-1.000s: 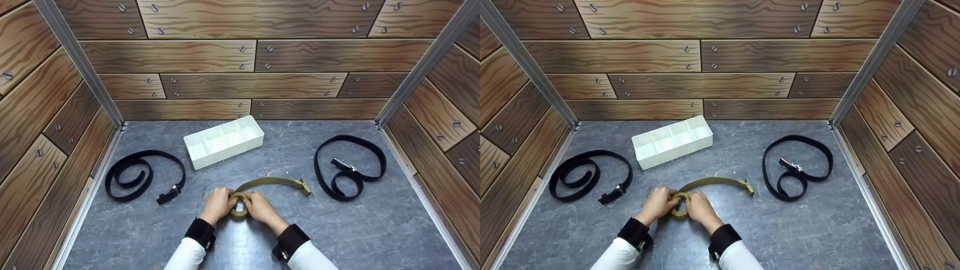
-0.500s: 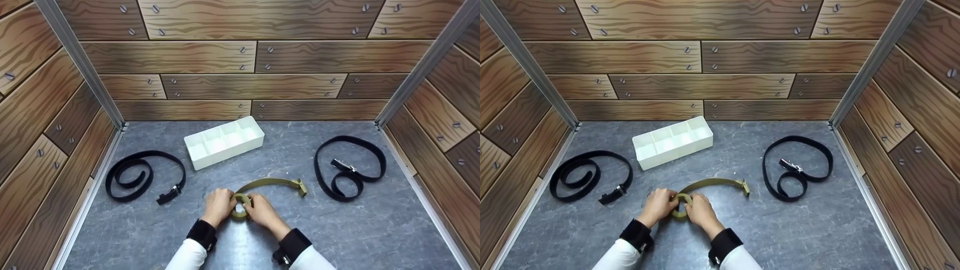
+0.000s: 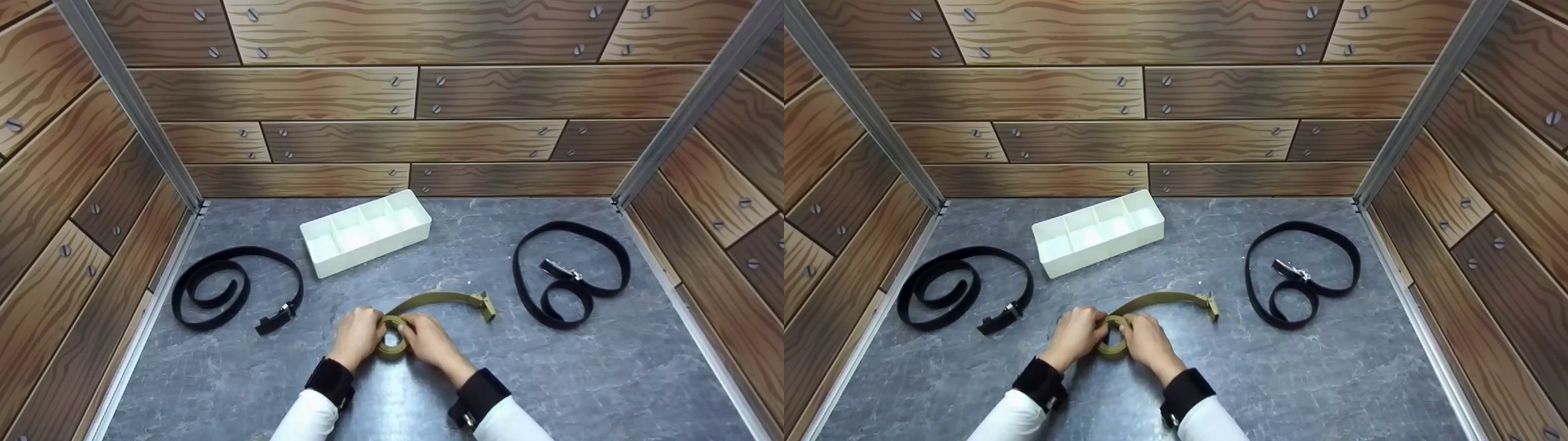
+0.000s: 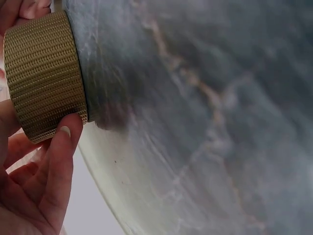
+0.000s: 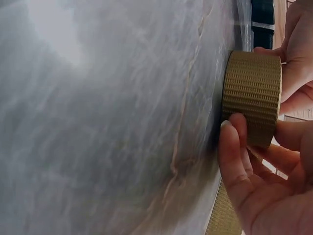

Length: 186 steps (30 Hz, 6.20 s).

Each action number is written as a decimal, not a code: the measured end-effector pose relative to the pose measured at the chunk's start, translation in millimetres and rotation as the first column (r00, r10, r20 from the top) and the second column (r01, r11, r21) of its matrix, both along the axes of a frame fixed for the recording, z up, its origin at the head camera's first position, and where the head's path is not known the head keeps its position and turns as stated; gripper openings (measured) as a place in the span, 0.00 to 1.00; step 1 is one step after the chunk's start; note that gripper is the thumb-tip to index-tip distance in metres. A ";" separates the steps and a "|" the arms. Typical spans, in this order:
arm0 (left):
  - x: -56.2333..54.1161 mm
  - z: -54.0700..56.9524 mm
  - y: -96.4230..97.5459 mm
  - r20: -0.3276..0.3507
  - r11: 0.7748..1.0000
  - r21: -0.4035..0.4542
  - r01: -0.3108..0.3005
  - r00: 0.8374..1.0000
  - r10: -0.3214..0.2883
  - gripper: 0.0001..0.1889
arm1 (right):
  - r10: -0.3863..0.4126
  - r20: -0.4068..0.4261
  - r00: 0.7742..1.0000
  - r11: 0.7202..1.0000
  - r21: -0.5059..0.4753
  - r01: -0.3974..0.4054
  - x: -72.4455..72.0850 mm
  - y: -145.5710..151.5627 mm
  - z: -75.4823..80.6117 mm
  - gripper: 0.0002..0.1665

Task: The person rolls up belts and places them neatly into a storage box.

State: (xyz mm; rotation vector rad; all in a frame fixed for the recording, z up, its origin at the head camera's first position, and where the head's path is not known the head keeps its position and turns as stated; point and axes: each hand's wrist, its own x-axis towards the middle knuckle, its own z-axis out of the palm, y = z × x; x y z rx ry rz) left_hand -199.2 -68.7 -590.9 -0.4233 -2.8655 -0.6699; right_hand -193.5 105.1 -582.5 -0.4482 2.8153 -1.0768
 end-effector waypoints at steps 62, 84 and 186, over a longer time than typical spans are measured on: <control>2.6 2.7 14.2 0.015 0.997 -0.048 0.065 0.998 -0.064 0.16 | 0.252 -0.195 0.948 0.948 0.244 -0.202 -4.9 7.6 3.8 0.03; 4.4 2.1 20.2 0.018 1.000 0.006 0.022 1.000 -0.022 0.14 | 0.029 -0.149 0.988 0.971 0.240 0.008 0.6 10.1 1.4 0.08; 16.7 72.1 -14.9 0.340 0.712 0.700 0.054 0.852 -0.398 0.23 | 0.512 0.146 0.846 0.628 -0.736 -0.253 -24.1 64.4 30.8 0.30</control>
